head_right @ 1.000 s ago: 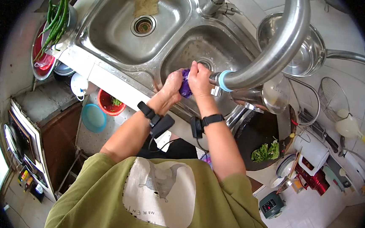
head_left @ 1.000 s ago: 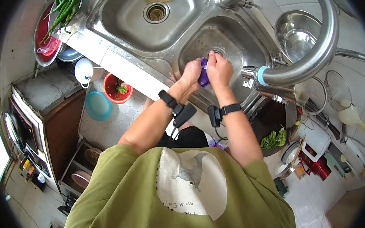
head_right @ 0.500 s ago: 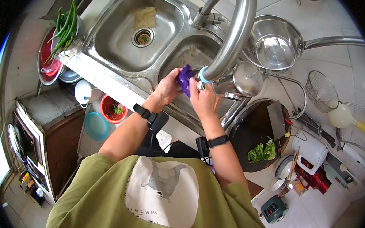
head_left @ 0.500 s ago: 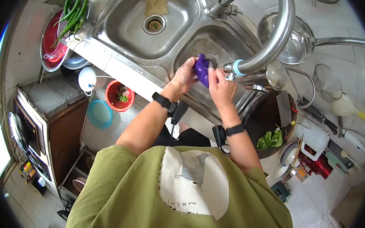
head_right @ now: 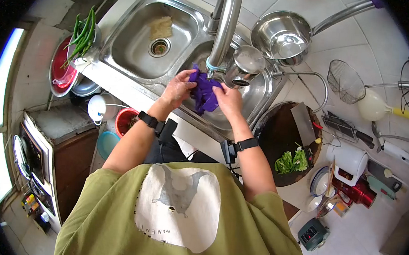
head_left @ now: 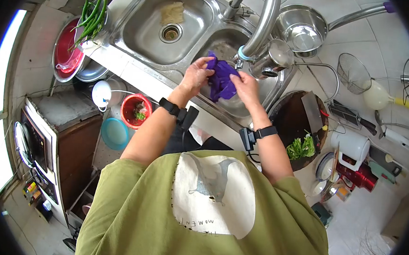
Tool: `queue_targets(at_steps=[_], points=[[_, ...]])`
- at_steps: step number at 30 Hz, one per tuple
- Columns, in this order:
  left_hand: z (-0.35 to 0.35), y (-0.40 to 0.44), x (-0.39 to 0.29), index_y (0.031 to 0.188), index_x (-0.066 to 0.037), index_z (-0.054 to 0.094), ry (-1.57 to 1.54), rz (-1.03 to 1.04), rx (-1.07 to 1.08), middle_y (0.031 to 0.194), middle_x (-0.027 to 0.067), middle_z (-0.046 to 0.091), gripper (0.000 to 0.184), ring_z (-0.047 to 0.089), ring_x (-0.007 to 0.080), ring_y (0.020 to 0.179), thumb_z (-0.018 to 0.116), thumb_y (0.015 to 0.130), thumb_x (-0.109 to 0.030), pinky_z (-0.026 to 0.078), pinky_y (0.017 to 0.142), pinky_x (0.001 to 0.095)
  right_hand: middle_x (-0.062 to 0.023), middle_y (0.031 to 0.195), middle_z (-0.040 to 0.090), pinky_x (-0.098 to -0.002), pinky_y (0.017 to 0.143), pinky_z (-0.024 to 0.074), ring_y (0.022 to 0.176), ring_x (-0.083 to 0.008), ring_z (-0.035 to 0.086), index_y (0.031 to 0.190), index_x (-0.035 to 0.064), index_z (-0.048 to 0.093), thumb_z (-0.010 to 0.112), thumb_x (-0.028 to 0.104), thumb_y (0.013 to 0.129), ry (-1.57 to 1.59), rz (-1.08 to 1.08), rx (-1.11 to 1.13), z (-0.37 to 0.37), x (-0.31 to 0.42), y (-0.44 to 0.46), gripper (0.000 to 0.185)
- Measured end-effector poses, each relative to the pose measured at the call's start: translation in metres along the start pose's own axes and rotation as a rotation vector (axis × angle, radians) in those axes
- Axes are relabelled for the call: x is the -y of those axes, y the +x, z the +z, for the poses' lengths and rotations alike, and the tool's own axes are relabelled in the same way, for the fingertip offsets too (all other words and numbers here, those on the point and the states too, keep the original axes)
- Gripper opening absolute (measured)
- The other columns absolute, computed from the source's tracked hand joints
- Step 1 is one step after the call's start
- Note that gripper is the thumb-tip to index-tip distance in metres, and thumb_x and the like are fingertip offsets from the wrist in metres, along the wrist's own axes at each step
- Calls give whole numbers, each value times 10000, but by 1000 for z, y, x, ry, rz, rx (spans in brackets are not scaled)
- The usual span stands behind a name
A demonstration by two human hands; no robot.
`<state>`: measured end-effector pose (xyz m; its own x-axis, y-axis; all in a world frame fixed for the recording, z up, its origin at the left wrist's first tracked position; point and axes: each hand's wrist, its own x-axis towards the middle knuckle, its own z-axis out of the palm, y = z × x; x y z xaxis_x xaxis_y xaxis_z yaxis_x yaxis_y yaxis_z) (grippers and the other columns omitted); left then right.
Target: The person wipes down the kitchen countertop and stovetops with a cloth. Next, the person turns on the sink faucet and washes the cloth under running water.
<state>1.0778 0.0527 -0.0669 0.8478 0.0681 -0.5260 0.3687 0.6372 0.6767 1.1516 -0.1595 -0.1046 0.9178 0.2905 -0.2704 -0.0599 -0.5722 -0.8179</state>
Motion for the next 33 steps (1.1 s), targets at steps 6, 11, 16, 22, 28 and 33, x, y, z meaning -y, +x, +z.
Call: queue_targets(at_steps=[6,11,16,22,28,33], points=[[-14,-14,-17,1386,-48,575,201,69,-89,1171,79,693,572,698,185,990,464,848,109,604,834,360,26,896,709,-274,751,465,818,-62,577,1103,38,751,704,255,949,322,133,29,-43,33,-18,270],[-10,-10,-13,1355,-44,595,216,176,-33,1159,72,700,556,670,163,1029,450,841,109,566,858,332,23,992,690,-251,815,450,871,-67,570,1139,38,720,684,242,954,283,189,30,-65,27,-20,278],[14,-17,-10,1357,-48,591,-150,72,-51,1155,59,686,518,678,184,1036,448,873,70,587,869,354,-40,1195,677,-296,912,481,1001,-136,622,1319,41,607,715,261,906,396,37,108,-51,46,-27,481],[10,-10,-11,1371,-102,573,-77,124,-85,1164,47,663,498,661,165,1008,436,906,12,575,845,360,-189,1190,706,-362,952,517,1064,-291,682,1380,99,595,780,324,851,-334,-23,369,-27,32,-12,604],[9,4,16,1457,-164,528,-83,-217,-284,1453,129,499,469,465,300,1346,542,1025,-346,434,1002,683,-68,1177,671,-281,893,494,993,-125,615,1250,12,660,721,260,924,449,205,97,1,26,4,414],[-49,85,128,1217,-89,661,-777,-372,478,1170,89,700,401,666,213,1044,553,1049,-437,513,1001,375,-94,924,728,-361,842,527,918,-228,688,983,70,680,723,367,939,118,-141,12,74,50,-18,304]])
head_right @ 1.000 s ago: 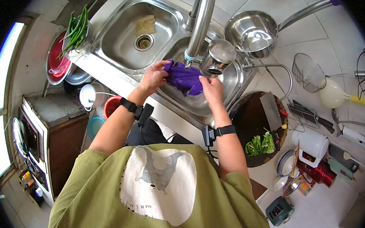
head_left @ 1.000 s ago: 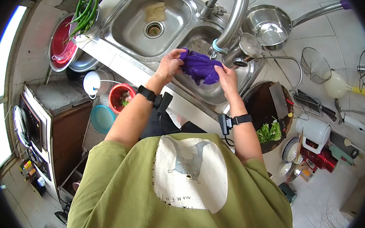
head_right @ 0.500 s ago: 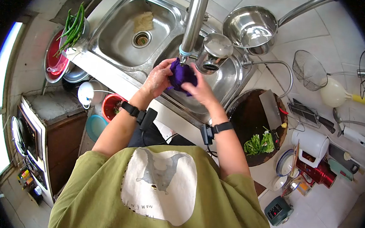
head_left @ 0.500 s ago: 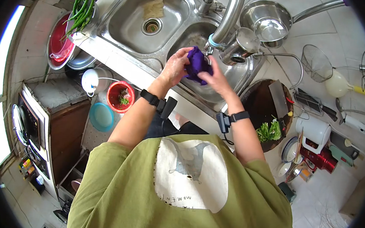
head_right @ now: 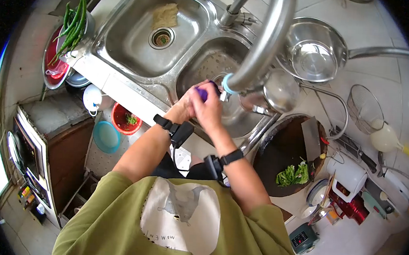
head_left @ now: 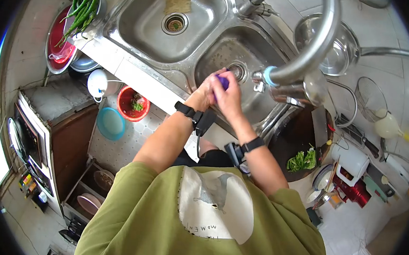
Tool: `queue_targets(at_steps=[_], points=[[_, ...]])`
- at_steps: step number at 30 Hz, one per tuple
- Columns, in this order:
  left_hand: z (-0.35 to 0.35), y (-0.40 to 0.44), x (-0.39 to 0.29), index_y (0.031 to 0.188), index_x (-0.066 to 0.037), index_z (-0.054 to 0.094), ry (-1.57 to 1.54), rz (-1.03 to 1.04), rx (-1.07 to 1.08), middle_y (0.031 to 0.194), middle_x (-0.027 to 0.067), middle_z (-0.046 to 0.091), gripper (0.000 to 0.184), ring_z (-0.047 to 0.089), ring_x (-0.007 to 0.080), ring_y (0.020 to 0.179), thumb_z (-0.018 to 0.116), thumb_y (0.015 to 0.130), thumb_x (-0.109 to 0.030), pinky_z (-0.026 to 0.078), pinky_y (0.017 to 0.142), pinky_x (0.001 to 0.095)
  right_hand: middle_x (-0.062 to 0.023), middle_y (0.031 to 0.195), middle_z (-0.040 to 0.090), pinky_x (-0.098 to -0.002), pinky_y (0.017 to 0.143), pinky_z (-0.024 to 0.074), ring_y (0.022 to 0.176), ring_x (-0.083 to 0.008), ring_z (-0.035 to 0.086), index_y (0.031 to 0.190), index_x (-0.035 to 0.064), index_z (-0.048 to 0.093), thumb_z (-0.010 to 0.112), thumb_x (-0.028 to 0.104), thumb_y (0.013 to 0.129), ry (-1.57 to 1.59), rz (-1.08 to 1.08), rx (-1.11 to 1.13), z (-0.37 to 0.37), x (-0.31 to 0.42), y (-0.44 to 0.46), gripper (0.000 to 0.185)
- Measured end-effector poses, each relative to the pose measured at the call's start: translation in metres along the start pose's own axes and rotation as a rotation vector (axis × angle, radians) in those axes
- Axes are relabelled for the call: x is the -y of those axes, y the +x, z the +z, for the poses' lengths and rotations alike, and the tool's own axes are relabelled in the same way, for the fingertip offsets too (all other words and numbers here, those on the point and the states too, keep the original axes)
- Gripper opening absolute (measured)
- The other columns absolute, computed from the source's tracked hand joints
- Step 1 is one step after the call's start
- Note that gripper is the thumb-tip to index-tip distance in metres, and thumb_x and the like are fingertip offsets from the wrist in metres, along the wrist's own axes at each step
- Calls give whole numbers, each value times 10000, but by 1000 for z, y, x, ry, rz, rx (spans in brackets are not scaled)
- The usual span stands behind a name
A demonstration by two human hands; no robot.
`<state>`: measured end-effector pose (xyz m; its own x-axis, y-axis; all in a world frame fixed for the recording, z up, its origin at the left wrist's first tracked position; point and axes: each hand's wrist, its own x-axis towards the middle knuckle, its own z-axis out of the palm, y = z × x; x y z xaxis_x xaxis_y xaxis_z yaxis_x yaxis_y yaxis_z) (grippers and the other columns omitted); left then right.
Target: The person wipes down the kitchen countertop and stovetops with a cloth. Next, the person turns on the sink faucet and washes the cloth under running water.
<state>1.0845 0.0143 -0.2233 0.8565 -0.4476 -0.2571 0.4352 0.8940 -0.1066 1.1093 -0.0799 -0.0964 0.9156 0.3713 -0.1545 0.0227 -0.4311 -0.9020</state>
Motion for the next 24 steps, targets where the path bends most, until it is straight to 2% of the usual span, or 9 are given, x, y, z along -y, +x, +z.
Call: queue_targets(at_steps=[2,4,5,6,7,11,18,22,24], points=[[59,-10,4,1170,-90,669,243,319,-560,1093,75,693,321,657,207,998,558,1054,-368,535,952,373,-114,892,729,-372,814,530,881,-261,697,956,69,683,714,373,942,-78,-31,-4,2,11,6,306],[52,-9,9,1136,-86,657,116,306,-386,1039,61,685,277,653,202,950,492,1069,-298,542,882,374,-154,828,732,-395,760,538,807,-326,715,903,68,688,695,385,947,-230,-114,-12,0,16,10,319],[47,-8,12,1119,-84,651,53,291,-302,1013,54,680,265,652,200,926,459,1076,-263,546,847,374,-197,775,705,-441,683,534,745,-410,692,847,71,710,656,397,960,-258,81,-120,-2,12,31,349],[92,-5,20,1106,-77,648,209,258,-647,1011,59,683,274,656,206,915,434,1078,-248,545,840,377,-200,775,707,-466,669,527,738,-418,690,863,73,733,622,407,974,-281,212,-108,-17,-5,56,369],[90,3,20,1095,-59,646,242,376,-728,1008,87,690,290,669,215,894,415,1078,-234,552,830,383,-203,765,703,-470,667,525,736,-419,691,856,65,735,622,399,974,-373,225,-99,-16,-4,61,372],[42,7,-3,1085,-40,642,285,293,-521,987,111,682,292,668,229,863,417,1073,-226,564,804,394,-248,815,707,-489,698,530,772,-452,689,899,44,738,604,321,981,-341,132,-159,11,7,26,318],[74,8,13,924,-57,684,203,290,-784,828,84,667,300,639,182,754,432,1026,-183,527,714,379,-227,826,725,-535,727,551,806,-469,697,908,103,765,568,373,965,-625,242,-131,-5,-21,71,339],[71,-5,-5,961,-57,685,295,368,-546,864,111,677,313,641,250,734,440,1037,-235,551,707,415,-247,770,702,-520,681,541,767,-448,707,884,71,762,604,338,959,-383,81,-196,21,9,24,320],[86,1,8,974,-64,690,22,280,-605,852,102,677,309,641,234,724,435,1036,-229,547,692,404,-233,791,712,-527,688,539,775,-454,702,896,80,765,597,363,958,-470,92,-158,8,-9,43,335]])
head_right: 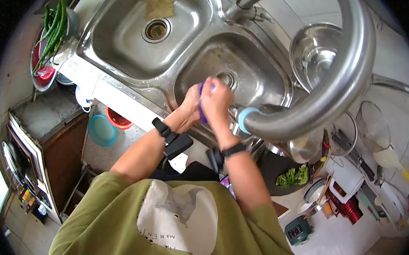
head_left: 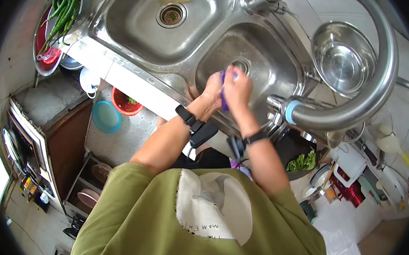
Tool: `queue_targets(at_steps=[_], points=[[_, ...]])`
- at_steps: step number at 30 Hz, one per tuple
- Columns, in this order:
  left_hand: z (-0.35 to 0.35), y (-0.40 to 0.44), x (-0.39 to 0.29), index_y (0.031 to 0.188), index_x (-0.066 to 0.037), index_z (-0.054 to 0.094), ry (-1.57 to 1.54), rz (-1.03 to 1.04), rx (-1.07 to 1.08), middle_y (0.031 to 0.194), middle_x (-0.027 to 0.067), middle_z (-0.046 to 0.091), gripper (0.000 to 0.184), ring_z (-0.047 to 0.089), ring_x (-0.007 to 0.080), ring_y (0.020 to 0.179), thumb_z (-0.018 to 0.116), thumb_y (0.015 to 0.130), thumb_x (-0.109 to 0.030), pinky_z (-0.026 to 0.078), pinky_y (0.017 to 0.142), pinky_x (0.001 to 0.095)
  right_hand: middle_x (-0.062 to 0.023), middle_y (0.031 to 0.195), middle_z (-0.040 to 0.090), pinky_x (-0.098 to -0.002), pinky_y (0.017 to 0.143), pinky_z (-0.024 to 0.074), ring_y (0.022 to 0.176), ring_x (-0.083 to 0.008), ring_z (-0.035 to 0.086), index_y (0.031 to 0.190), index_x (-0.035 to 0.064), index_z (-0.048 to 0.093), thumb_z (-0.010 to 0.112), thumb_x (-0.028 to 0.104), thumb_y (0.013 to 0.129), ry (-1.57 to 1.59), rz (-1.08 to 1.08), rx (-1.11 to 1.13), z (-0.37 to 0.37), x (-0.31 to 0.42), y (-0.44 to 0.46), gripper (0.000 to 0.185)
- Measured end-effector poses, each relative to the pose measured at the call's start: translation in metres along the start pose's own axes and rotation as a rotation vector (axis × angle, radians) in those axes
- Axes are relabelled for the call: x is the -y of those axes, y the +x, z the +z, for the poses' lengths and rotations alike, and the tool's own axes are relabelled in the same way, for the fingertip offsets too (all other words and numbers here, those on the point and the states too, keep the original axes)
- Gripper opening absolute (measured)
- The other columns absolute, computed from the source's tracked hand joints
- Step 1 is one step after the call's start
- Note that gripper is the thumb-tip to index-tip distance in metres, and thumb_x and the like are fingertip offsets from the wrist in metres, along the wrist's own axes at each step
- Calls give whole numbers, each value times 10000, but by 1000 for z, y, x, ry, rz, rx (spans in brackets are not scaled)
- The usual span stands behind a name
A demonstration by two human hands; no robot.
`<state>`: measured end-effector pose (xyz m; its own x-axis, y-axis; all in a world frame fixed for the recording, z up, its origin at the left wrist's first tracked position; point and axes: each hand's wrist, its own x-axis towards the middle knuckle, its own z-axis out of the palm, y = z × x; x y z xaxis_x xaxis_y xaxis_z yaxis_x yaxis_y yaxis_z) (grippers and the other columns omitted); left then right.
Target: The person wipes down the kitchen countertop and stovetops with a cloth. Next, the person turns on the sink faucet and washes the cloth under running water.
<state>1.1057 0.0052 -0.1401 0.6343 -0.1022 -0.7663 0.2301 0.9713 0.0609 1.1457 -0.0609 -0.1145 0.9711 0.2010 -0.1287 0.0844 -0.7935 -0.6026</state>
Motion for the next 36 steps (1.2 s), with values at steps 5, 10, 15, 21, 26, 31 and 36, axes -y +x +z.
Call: queue_targets(at_steps=[5,10,15,21,26,31,36], points=[[1,9,2,1056,-51,664,238,17,-30,962,104,717,302,707,245,856,414,1030,-218,591,802,416,-213,956,733,-469,859,540,915,-413,696,1038,74,739,611,460,968,72,233,231,-8,-22,38,413],[-48,58,14,1102,-106,623,-649,-125,765,1093,123,698,321,683,264,1010,425,1057,-355,562,852,408,-159,1194,664,-391,1049,458,1163,-293,622,1202,29,623,623,231,1019,419,-327,53,3,2,-14,273],[37,-32,9,1225,-117,610,154,17,-140,1179,74,669,361,642,214,1118,362,1104,-350,541,909,384,-112,921,694,-351,713,539,820,-258,686,1148,52,695,587,108,1030,259,-349,18,-7,-6,35,169],[34,2,22,1122,-71,686,169,382,-240,1067,84,722,434,680,250,923,322,1120,-308,523,869,400,9,754,551,-256,658,497,659,-82,520,1052,28,654,543,352,1094,1064,395,172,-14,28,32,345],[20,-3,15,1013,20,728,890,831,-289,989,249,740,455,697,386,920,383,1080,-269,513,865,471,26,738,515,-269,613,441,645,-85,487,957,78,586,543,434,1082,1196,572,178,-16,20,43,379],[19,-18,2,829,94,675,1039,657,-294,874,349,668,459,657,517,866,430,1007,-252,496,791,550,37,693,507,-271,577,389,625,-86,477,832,130,588,603,401,1059,1182,661,69,-10,25,42,354],[10,-18,4,754,67,613,1072,827,-220,759,330,616,437,614,501,779,417,995,-240,474,745,540,34,688,490,-271,570,384,595,-96,444,795,138,551,611,330,1041,1216,635,121,-9,21,40,318]])
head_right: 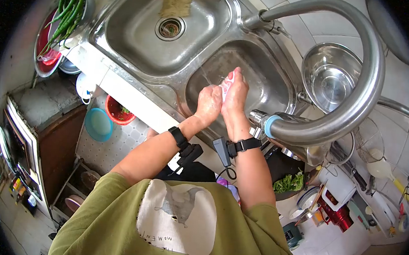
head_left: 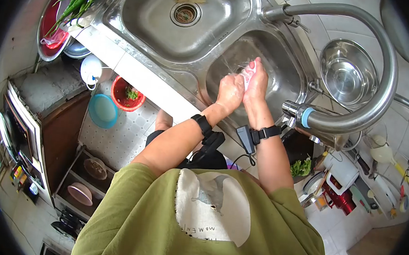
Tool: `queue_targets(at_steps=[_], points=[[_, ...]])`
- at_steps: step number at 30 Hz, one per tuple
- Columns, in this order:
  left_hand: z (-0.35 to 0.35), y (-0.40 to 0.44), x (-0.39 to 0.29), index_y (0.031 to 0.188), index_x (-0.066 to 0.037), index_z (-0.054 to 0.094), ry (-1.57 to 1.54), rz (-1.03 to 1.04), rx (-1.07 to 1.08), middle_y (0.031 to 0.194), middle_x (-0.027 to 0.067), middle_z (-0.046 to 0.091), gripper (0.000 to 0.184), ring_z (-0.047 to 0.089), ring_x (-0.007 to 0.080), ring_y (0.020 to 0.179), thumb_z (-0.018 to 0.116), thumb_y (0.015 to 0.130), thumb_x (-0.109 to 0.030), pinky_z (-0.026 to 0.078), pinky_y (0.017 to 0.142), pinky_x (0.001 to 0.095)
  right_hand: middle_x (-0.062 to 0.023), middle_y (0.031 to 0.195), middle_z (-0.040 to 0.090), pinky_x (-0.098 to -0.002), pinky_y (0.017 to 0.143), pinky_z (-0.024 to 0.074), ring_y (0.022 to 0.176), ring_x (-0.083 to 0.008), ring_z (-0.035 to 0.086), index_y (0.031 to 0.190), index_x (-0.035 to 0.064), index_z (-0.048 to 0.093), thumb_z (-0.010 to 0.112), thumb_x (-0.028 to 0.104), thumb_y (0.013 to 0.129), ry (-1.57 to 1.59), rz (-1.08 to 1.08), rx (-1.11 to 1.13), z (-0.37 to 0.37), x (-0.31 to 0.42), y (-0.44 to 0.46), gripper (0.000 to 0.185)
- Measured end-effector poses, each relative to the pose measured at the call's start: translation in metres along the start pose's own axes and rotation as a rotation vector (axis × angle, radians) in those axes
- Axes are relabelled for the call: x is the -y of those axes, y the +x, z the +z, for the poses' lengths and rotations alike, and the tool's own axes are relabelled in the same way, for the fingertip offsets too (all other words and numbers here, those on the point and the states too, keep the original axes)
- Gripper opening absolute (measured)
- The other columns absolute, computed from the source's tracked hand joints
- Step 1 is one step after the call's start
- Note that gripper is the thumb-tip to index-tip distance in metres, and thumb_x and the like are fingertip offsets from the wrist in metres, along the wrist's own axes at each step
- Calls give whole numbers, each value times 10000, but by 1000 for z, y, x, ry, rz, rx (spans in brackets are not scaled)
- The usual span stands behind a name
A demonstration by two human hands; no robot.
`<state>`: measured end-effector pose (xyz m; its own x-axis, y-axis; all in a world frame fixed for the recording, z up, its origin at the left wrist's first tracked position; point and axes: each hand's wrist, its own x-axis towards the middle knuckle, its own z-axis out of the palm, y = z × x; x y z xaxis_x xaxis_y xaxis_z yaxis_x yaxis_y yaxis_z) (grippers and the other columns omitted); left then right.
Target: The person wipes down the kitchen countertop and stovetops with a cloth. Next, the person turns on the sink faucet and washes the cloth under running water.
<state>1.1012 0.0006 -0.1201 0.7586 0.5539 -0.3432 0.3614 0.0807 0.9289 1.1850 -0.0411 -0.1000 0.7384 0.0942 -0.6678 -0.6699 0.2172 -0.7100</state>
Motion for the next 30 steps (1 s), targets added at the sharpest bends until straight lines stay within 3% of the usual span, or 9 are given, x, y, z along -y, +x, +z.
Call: queue_targets(at_steps=[6,8,10,13,15,16,19,22,30], points=[[1,-2,4,897,56,645,92,-5,111,867,325,657,341,639,498,859,492,1011,-227,498,800,511,-17,665,566,-360,622,460,587,-198,535,780,118,570,582,337,1015,-17,197,174,-47,-6,34,322],[-5,-4,-5,1057,47,619,48,-15,38,942,274,684,265,675,404,885,551,1011,-205,509,809,479,-120,778,702,-438,739,514,738,-329,678,896,76,652,509,421,1035,-994,-491,-110,-51,-8,22,398],[-10,11,3,1045,7,592,-204,-245,12,909,87,667,190,641,199,845,586,1029,-182,522,757,394,-198,899,728,-496,757,524,836,-409,708,1033,99,671,494,484,1035,-1127,-480,-115,-37,-8,-15,423],[-18,29,28,1018,-52,619,-993,-450,290,847,40,614,194,613,180,792,520,1060,-214,536,725,363,-217,840,706,-514,698,521,812,-448,691,1004,93,619,593,374,1023,-1084,-763,22,-10,-26,-54,283],[0,22,38,1079,-43,620,-378,-184,217,923,38,647,248,637,182,845,452,1078,-225,544,780,348,-240,840,699,-547,700,515,807,-495,668,991,85,620,576,321,1029,-1131,-797,18,-16,-16,-27,243],[1,11,7,1101,-43,620,-696,-552,101,951,40,654,250,642,179,858,441,1077,-217,542,799,342,-250,869,703,-570,704,509,840,-508,663,954,78,627,569,296,1028,-1278,-636,-23,-19,0,-7,238],[-2,20,1,1166,-42,617,-808,-544,162,1059,53,679,270,661,155,945,411,1091,-200,544,854,335,-224,853,704,-487,689,528,803,-423,702,991,69,669,603,329,1028,-1449,-652,-4,-13,16,8,271],[-15,28,-8,1221,-65,599,-862,-498,257,1101,42,687,279,665,132,976,397,1117,-227,550,868,329,-48,947,728,-314,802,536,863,-145,666,1062,53,687,670,357,1016,-962,-646,7,-16,49,27,307],[-19,9,5,1301,-90,560,-747,-627,296,1127,25,675,291,660,124,961,452,1112,-283,556,819,309,-18,775,639,-247,642,478,661,-92,573,951,19,697,599,443,1051,-614,-549,66,25,156,63,446]])
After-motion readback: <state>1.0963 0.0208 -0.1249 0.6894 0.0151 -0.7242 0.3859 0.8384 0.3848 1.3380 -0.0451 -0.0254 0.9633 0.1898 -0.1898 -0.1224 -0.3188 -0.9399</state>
